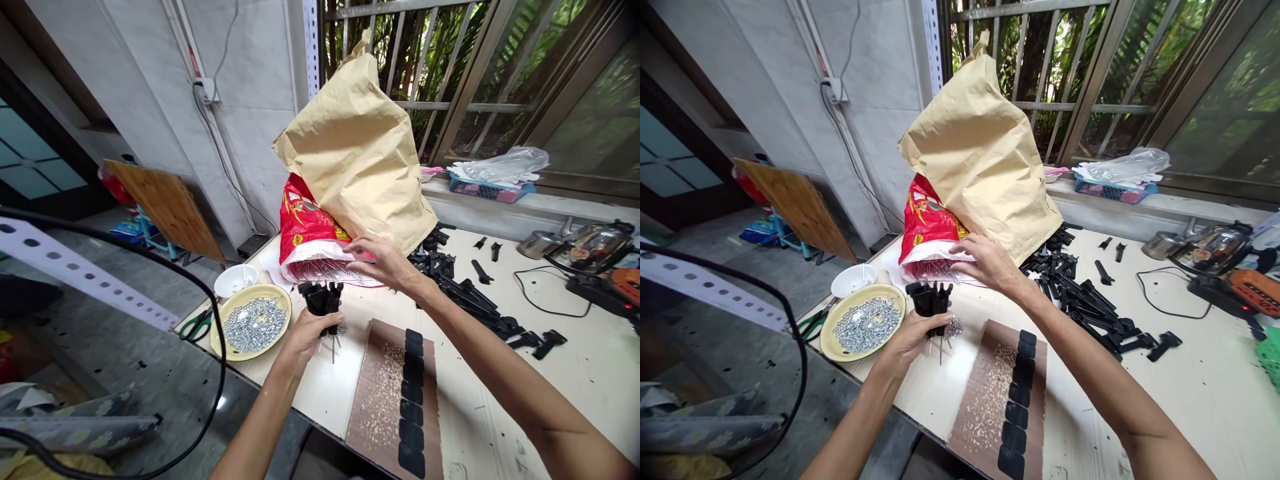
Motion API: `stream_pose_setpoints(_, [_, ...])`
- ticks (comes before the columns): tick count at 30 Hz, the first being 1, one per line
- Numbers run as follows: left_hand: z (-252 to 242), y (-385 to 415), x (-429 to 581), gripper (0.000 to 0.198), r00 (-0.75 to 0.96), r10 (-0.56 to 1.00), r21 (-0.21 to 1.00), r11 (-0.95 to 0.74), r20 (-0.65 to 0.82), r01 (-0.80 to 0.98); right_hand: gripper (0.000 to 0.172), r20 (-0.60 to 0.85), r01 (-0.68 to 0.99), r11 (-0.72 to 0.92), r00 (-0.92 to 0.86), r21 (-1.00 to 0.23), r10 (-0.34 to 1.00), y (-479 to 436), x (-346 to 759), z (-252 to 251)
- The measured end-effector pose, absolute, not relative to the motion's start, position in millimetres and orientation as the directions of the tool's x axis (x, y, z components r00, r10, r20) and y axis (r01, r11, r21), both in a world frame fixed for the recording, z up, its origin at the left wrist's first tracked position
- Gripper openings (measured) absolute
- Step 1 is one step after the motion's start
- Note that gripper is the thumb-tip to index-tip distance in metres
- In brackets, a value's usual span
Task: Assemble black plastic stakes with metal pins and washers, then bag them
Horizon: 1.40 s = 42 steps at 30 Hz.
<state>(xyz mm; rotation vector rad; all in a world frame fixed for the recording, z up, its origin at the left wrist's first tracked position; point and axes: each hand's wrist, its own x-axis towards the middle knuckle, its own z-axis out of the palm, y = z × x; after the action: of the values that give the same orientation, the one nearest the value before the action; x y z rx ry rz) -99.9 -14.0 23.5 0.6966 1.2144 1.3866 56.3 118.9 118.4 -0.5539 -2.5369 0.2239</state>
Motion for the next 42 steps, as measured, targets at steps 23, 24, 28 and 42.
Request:
stream_pose_setpoints(23, [2.3,-7.1,-100.1,0.026,-0.418,0.908,0.802,0.271,-0.030,0.532,0.026,0.392,0.592,0.756,-0.648,-0.280,0.653,122.8,94.8,85.5])
stream_pose_setpoints(24, [3.3,-7.2,-97.7,0.026,-0.417,0.908,0.776,0.285,-0.032,0.562,0.026,0.456,0.493,0.814,-0.674,-0.307,0.581,117.8,97.2,95.7])
stream_pose_setpoints(28, [13.8,-9.3,-87.7,0.028,-0.397,0.917,0.708,0.306,-0.039,0.636,0.025,0.554,0.315,0.897,-0.707,-0.310,0.439,102.7,94.0,121.0])
stream_pose_setpoints(42, [32.8,-6.1,-68.3,0.022,-0.301,0.950,0.673,0.167,0.087,0.721,0.023,0.387,0.360,0.928,-0.873,0.100,0.297,86.6,80.3,156.6])
